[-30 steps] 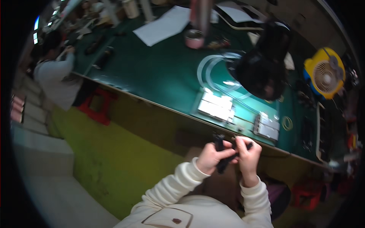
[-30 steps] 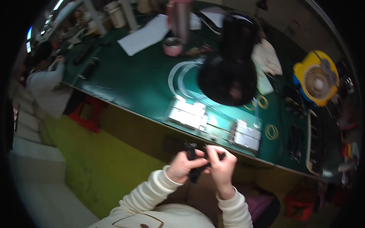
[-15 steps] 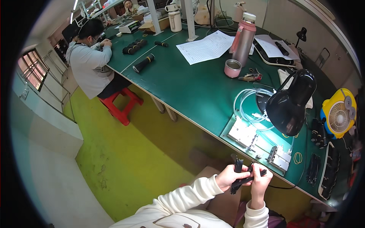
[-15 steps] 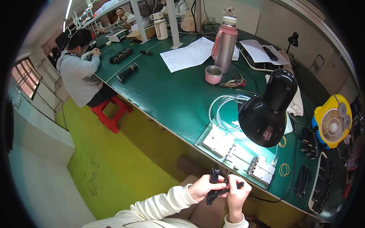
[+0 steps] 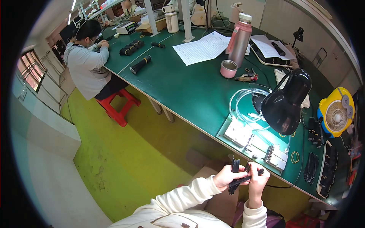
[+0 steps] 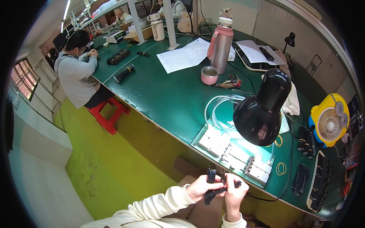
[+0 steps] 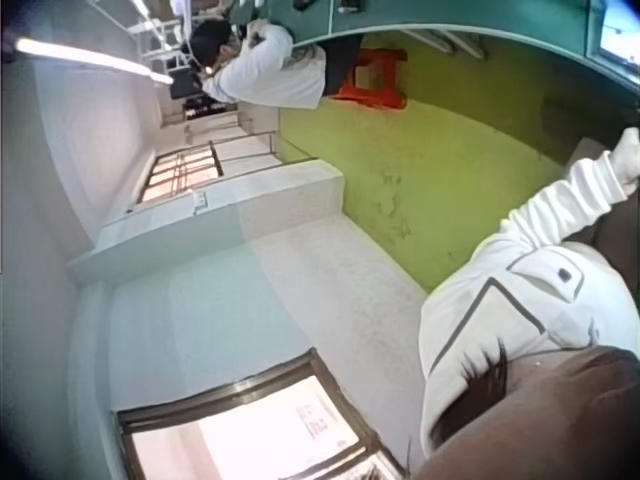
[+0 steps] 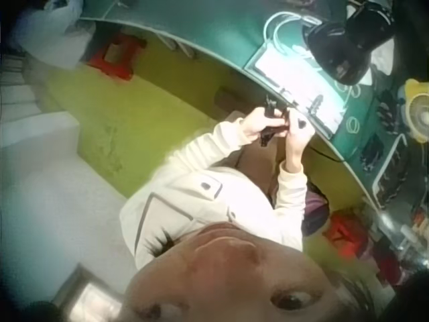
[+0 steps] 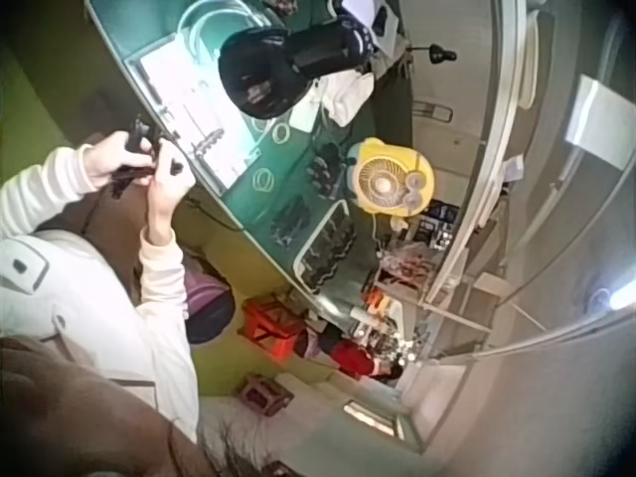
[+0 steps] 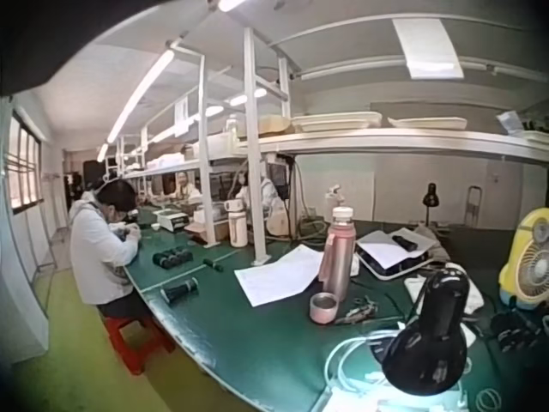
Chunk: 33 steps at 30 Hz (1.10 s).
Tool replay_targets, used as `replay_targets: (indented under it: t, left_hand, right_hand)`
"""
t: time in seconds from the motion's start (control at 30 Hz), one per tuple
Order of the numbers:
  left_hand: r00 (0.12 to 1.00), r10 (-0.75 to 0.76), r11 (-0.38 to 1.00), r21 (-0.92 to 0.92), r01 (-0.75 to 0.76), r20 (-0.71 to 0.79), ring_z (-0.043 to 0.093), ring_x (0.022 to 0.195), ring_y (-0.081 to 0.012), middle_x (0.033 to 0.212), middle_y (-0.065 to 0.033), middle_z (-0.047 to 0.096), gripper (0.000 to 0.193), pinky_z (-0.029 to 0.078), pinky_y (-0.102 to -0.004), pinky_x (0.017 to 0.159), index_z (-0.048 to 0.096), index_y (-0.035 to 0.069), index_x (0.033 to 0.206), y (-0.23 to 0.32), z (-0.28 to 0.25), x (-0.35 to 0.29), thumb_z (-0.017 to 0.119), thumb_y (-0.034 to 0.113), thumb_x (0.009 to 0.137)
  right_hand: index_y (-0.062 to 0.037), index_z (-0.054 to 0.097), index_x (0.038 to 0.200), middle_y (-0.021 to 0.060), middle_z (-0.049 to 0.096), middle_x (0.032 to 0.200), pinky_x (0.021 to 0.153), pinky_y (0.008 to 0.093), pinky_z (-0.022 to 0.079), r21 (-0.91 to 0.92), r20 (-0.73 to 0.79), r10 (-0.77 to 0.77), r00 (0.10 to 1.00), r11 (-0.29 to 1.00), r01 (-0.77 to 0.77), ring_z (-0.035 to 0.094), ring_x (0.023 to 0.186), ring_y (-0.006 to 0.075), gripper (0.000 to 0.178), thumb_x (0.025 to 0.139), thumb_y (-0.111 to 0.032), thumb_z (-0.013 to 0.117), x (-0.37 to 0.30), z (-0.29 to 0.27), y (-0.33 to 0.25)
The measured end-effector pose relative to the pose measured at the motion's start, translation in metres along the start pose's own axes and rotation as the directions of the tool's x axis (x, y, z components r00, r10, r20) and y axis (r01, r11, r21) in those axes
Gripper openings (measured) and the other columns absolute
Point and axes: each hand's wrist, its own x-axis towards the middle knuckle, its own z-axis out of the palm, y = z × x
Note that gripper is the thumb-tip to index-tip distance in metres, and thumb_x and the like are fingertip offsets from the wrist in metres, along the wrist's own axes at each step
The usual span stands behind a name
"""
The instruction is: Assembling small electronic components at a factory workbench.
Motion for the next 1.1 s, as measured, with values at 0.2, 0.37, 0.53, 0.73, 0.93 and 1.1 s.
replay_targets:
  t: [0.2,0.37,0.53,0.73,0.93,1.1]
  left_hand:
    - [0.999,-0.006,1.0,-0.002,0.006,-0.036,0.059,0.074,-0.0168,0.086,-0.0105,0.058,0.015,0.052,-0.0278,0.069,0.054,-0.004,0.09,-0.0027,-0.0008,-0.0001,0.055,0.007,0.079]
    - [0.999,-0.009,1.0,-0.011,0.008,-0.041,0.059,0.073,-0.0173,0.085,-0.0108,0.058,0.015,0.052,-0.0279,0.069,0.055,-0.004,0.089,-0.0055,-0.0032,0.0007,0.055,0.008,0.08]
    - [0.999,-0.002,0.999,-0.037,0.001,-0.039,0.059,0.073,-0.0173,0.085,-0.0109,0.058,0.015,0.052,-0.0282,0.069,0.055,-0.004,0.089,-0.0052,-0.0023,-0.0004,0.054,0.008,0.08]
    - [0.999,0.047,0.999,0.011,-0.047,-0.023,0.059,0.073,-0.0174,0.083,-0.0114,0.058,0.016,0.051,-0.0268,0.068,0.055,-0.005,0.09,-0.0056,0.0014,-0.0018,0.055,0.007,0.079]
    - [0.998,0.053,0.998,0.018,-0.053,-0.034,0.059,0.072,-0.0175,0.082,-0.0115,0.059,0.016,0.051,-0.0256,0.067,0.056,-0.006,0.09,-0.0057,0.0015,-0.0016,0.055,0.007,0.079]
    - [0.998,0.041,0.999,0.013,-0.041,-0.042,0.059,0.071,-0.017,0.082,-0.0113,0.059,0.016,0.051,-0.0257,0.067,0.056,-0.005,0.09,-0.0058,0.0022,-0.0017,0.055,0.007,0.079]
  right_hand:
    - [0.0053,0.059,0.072,0.0004,0.052,0.055,0.045,0.0174,0.033,-0.017,-0.01,-0.004,1.0,1.0,0.004,0.043,0.048,0.0045,0.01,0.077,-0.003,0.055,-0.0011,0.001,-0.0013]
    - [0.0052,0.058,0.071,0.0004,0.051,0.053,0.044,0.0173,0.032,-0.03,0.001,-0.013,1.0,0.999,0.013,0.043,0.046,0.0044,0.011,0.077,-0.004,0.055,-0.0021,0.0014,-0.0048]
    - [0.0052,0.058,0.07,0.0003,0.051,0.052,0.044,0.0174,0.032,-0.033,-0.004,-0.009,1.0,0.999,0.009,0.043,0.045,0.0045,0.012,0.077,-0.004,0.055,-0.0023,0.0017,-0.0027]
    - [0.0051,0.057,0.069,0.0002,0.051,0.053,0.045,0.0176,0.032,-0.025,-0.019,-0.03,0.999,0.999,0.03,0.043,0.047,0.0045,0.012,0.077,-0.003,0.055,-0.0014,0.0014,-0.0033]
    - [0.005,0.057,0.068,0.0,0.051,0.054,0.045,0.0176,0.032,-0.03,-0.012,-0.021,1.0,0.999,0.02,0.043,0.048,0.0045,0.012,0.077,-0.003,0.054,-0.0016,0.0031,-0.0051]
    - [0.0051,0.057,0.068,-0.0001,0.051,0.054,0.045,0.0175,0.032,-0.015,-0.017,-0.009,1.0,1.0,0.009,0.042,0.048,0.0045,0.012,0.077,-0.003,0.054,-0.0022,0.0034,-0.0059]
